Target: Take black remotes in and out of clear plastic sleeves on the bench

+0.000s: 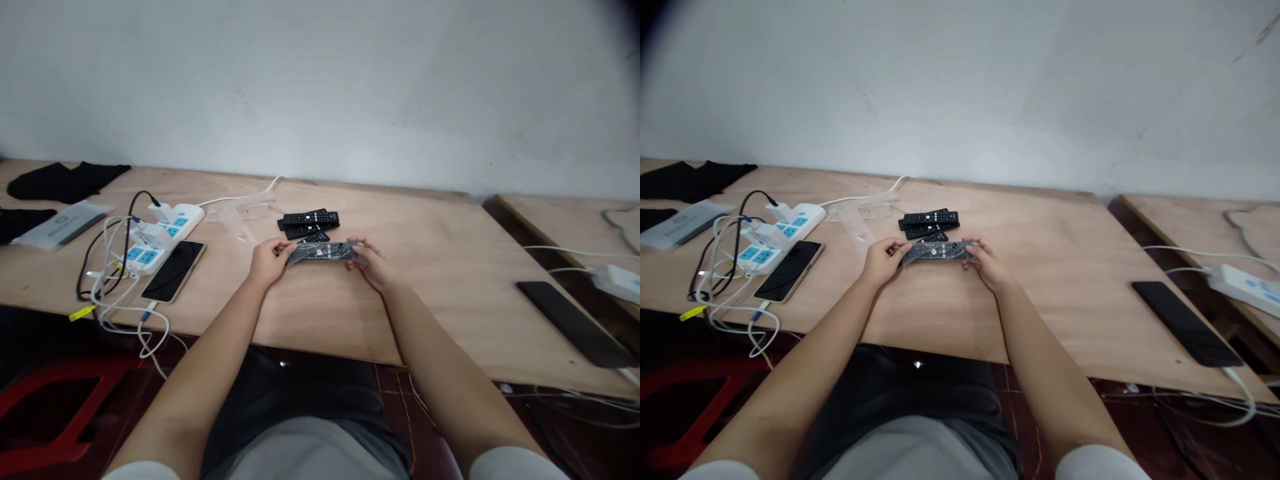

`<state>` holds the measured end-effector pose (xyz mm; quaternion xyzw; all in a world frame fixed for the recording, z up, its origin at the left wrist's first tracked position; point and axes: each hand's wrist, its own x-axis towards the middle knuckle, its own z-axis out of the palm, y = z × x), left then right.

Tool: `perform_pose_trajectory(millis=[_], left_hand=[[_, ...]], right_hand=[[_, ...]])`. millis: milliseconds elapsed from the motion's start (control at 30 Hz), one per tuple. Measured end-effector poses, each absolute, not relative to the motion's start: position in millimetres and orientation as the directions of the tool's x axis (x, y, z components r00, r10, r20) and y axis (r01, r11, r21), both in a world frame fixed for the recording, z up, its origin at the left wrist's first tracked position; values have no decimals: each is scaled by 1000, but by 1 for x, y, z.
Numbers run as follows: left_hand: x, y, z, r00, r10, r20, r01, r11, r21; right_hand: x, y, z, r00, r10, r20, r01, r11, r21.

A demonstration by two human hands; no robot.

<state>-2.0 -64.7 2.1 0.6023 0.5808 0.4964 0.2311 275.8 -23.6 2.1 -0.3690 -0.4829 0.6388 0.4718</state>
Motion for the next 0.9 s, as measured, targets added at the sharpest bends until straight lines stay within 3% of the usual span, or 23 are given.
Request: perform_pose_trajectory(millis=[900], left_hand=[[-7,-64,0,-222,909,353,493,-208,845]], right_hand=[[274,-22,-1,-283,958,-52,-149,-97,-984]])
